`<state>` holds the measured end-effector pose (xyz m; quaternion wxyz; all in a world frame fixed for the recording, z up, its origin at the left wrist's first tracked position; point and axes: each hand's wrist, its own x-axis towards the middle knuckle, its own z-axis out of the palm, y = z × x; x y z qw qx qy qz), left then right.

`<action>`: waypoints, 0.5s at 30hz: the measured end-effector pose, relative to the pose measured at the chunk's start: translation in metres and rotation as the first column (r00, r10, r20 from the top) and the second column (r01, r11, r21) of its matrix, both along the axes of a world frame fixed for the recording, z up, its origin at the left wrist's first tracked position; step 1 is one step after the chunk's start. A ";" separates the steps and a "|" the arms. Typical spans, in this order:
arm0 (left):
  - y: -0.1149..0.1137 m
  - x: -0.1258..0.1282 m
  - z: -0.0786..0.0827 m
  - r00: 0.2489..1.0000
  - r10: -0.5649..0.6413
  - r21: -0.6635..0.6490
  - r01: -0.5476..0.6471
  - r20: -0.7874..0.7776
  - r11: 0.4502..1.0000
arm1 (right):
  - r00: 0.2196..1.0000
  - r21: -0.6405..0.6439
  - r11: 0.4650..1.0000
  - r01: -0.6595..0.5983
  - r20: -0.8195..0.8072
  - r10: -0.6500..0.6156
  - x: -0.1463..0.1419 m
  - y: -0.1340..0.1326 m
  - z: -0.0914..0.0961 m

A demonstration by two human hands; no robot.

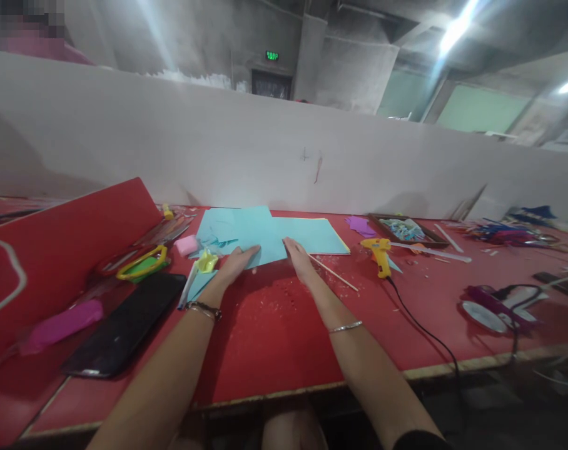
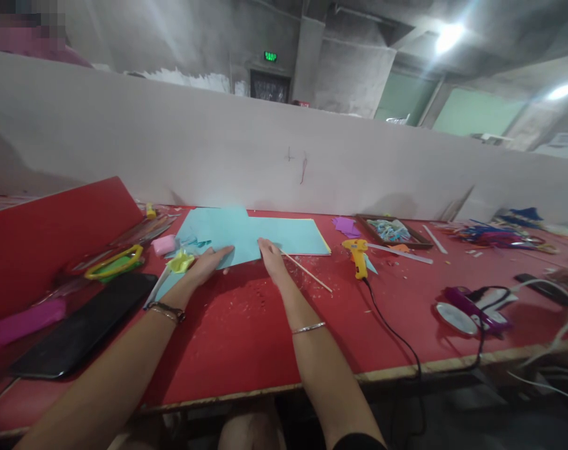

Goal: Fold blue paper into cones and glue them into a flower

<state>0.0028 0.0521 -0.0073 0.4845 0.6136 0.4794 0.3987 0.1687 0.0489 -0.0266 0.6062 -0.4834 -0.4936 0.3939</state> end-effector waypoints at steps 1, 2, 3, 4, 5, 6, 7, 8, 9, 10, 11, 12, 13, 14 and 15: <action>-0.001 0.001 0.001 1.000 -0.023 0.013 0.023 -0.007 1.000 | 0.999 -0.014 0.999 -0.048 0.011 0.048 -0.002 -0.001 -0.001; -0.002 0.002 0.001 0.999 -0.042 0.023 0.042 -0.007 0.999 | 0.992 -0.032 0.992 -0.119 0.035 0.120 -0.003 -0.002 -0.001; -0.003 0.002 0.002 0.998 -0.055 0.031 0.055 -0.004 0.998 | 0.978 -0.053 0.979 -0.196 0.067 0.199 -0.004 -0.004 -0.001; -0.003 0.003 0.002 0.998 -0.063 0.038 0.063 -0.009 0.997 | 0.958 -0.073 0.963 -0.261 0.103 0.268 -0.005 -0.006 0.000; -0.003 0.003 0.002 0.998 -0.066 0.045 0.067 -0.025 0.997 | 0.943 -0.089 0.951 -0.294 0.135 0.304 -0.006 -0.007 0.001; -0.002 0.003 0.002 0.997 -0.065 0.052 0.068 -0.052 0.996 | 0.936 -0.100 0.949 -0.299 0.160 0.312 -0.006 -0.008 0.002; -0.002 0.003 0.001 0.995 -0.062 0.060 0.067 -0.078 0.996 | 0.937 -0.106 0.953 -0.284 0.181 0.300 -0.006 -0.009 0.003; -0.001 0.003 0.001 0.994 -0.056 0.065 0.062 -0.096 0.996 | 0.940 -0.105 0.960 -0.260 0.201 0.276 -0.005 -0.010 0.005; -0.001 0.003 0.001 0.994 -0.050 0.065 0.057 -0.102 0.996 | 0.944 -0.104 0.968 -0.229 0.218 0.247 -0.005 -0.010 0.006; -0.001 0.003 0.001 0.994 -0.046 0.060 0.052 -0.096 0.997 | 0.948 -0.104 0.974 -0.202 0.228 0.221 -0.005 -0.010 0.006; -0.001 0.003 0.001 0.996 -0.044 0.053 0.049 -0.080 0.997 | 0.952 -0.106 0.978 -0.180 0.232 0.200 -0.005 -0.010 0.007; -0.001 0.004 0.001 0.997 -0.044 0.043 0.047 -0.061 0.998 | 0.955 -0.108 0.980 -0.166 0.230 0.187 -0.005 -0.010 0.007; -0.001 0.004 0.001 0.998 -0.041 0.027 0.042 -0.037 0.999 | 0.958 -0.108 0.981 -0.159 0.222 0.180 -0.006 -0.009 0.007; 0.000 0.004 0.000 0.999 -0.036 0.006 0.036 -0.011 0.999 | 0.961 -0.108 0.981 -0.161 0.210 0.181 -0.006 -0.009 0.007; 0.001 0.004 0.000 0.999 -0.029 -0.013 0.029 0.017 1.000 | 0.963 -0.107 0.980 -0.171 0.194 0.189 -0.006 -0.009 0.007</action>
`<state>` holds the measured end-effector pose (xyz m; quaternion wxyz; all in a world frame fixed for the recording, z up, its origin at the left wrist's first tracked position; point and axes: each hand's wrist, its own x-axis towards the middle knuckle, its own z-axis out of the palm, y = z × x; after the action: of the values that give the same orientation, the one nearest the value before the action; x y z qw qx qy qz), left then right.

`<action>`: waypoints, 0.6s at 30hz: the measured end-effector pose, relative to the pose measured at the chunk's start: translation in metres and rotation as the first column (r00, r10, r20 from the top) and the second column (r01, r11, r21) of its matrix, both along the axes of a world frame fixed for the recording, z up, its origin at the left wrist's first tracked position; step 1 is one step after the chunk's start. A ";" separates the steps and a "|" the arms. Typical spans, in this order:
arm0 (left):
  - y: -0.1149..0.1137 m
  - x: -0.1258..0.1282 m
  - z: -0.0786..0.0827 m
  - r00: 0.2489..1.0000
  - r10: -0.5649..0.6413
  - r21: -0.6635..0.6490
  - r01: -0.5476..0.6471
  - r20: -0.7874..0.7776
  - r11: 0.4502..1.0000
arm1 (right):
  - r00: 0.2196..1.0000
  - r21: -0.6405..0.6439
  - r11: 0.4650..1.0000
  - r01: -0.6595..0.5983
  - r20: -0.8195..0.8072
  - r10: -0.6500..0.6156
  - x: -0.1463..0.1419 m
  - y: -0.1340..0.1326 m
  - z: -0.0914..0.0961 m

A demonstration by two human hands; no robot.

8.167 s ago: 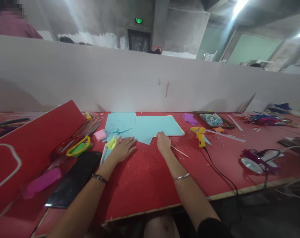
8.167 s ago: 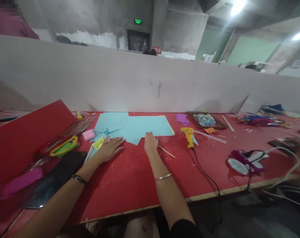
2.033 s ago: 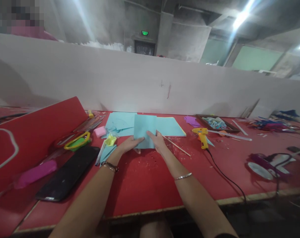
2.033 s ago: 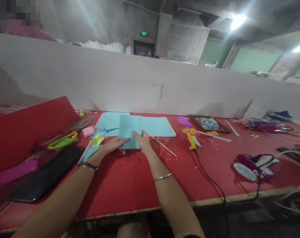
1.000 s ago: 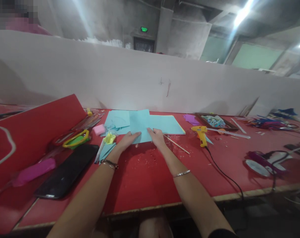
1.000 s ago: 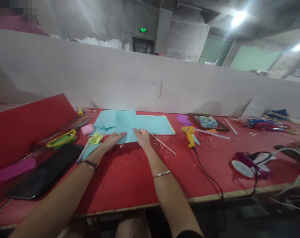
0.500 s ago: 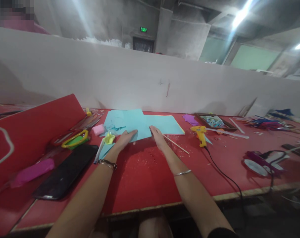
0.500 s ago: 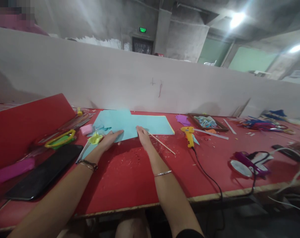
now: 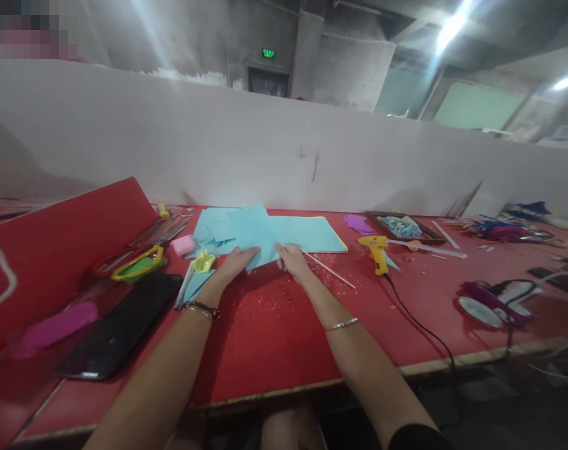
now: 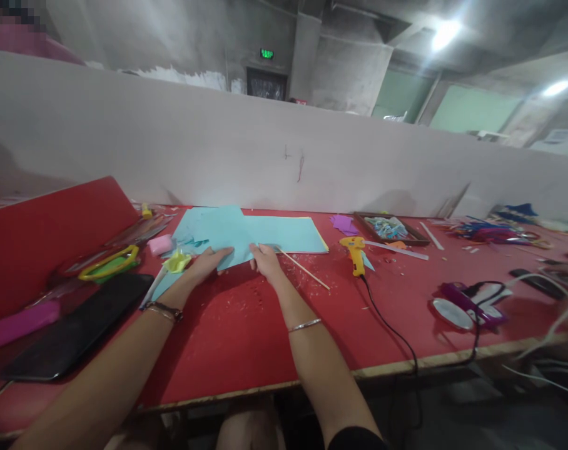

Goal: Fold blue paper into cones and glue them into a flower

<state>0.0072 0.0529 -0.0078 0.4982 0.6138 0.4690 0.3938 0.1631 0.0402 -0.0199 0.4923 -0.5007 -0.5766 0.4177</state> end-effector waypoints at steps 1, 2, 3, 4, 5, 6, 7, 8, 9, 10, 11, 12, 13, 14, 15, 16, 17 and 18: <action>0.001 0.000 -0.001 1.000 0.010 -0.013 -0.010 0.028 1.000 | 1.000 0.000 1.000 -0.016 -0.021 0.016 0.000 0.000 0.000; 0.002 0.000 -0.003 0.998 0.026 -0.027 -0.025 0.060 0.999 | 0.999 0.001 0.999 -0.034 -0.042 0.034 0.001 0.001 -0.001; 0.004 0.000 -0.004 0.995 0.045 -0.047 -0.041 0.091 0.998 | 0.997 0.001 0.999 -0.053 -0.061 0.053 0.002 0.001 -0.001; 0.005 0.000 -0.006 0.991 0.065 -0.073 -0.056 0.120 0.996 | 0.994 0.001 0.997 -0.071 -0.077 0.071 0.003 0.001 -0.001; 0.006 0.000 -0.006 0.985 0.082 -0.101 -0.067 0.152 0.993 | 0.992 0.001 0.996 -0.088 -0.088 0.088 0.004 0.001 -0.001; 0.006 0.000 -0.007 0.977 0.097 -0.131 -0.073 0.188 0.989 | 0.991 0.002 0.995 -0.101 -0.094 0.101 0.005 0.001 -0.001; 0.007 0.000 -0.007 0.968 0.114 -0.154 -0.081 0.223 0.985 | 0.989 0.001 0.994 -0.114 -0.095 0.113 0.006 0.000 -0.001; 0.007 -0.001 -0.007 0.960 0.138 -0.168 -0.099 0.245 0.981 | 0.987 -0.003 0.992 -0.129 -0.092 0.128 0.007 0.000 -0.001; 0.007 -0.002 -0.007 0.955 0.167 -0.167 -0.128 0.245 0.978 | 0.985 -0.011 0.989 -0.149 -0.086 0.148 0.007 -0.001 -0.002; 0.008 -0.003 -0.006 0.953 0.203 -0.160 -0.169 0.227 0.973 | 0.982 -0.024 0.985 -0.173 -0.081 0.170 0.007 -0.001 -0.002; 0.008 -0.004 -0.006 0.953 0.236 -0.149 -0.210 0.188 0.966 | 0.978 -0.041 0.980 -0.195 -0.085 0.191 0.007 -0.001 -0.003; 0.008 -0.006 -0.006 0.956 0.262 -0.136 -0.244 0.133 0.960 | 0.974 -0.054 0.977 -0.209 -0.104 0.202 0.007 -0.001 -0.003; 0.008 -0.007 -0.006 0.959 0.272 -0.120 -0.262 0.076 0.958 | 0.970 -0.061 0.975 -0.213 -0.135 0.203 0.006 0.000 -0.004; 0.008 -0.007 -0.006 0.966 0.258 -0.102 -0.253 0.032 0.962 | 0.966 -0.064 0.976 -0.207 -0.174 0.193 0.006 0.001 -0.005; 0.008 -0.008 -0.006 0.975 0.223 -0.082 -0.222 0.003 0.972 | 0.961 -0.067 0.979 -0.194 -0.215 0.176 0.005 0.001 -0.005; 0.007 -0.007 -0.006 0.984 0.178 -0.065 -0.179 -0.019 0.982 | 0.954 -0.074 0.981 -0.182 -0.253 0.158 0.005 0.002 -0.006; 0.005 -0.007 -0.005 0.990 0.132 -0.053 -0.134 -0.040 0.990 | 0.949 -0.086 0.981 -0.175 -0.281 0.145 0.006 0.003 -0.006; 0.004 -0.006 -0.004 0.994 0.086 -0.044 -0.089 -0.064 0.995 | 0.945 -0.099 0.980 -0.175 -0.296 0.138 0.006 0.003 -0.006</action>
<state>0.0010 0.0568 -0.0122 0.4800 0.5927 0.5198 0.3849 0.1694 0.0436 -0.0262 0.5039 -0.4169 -0.5098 0.5589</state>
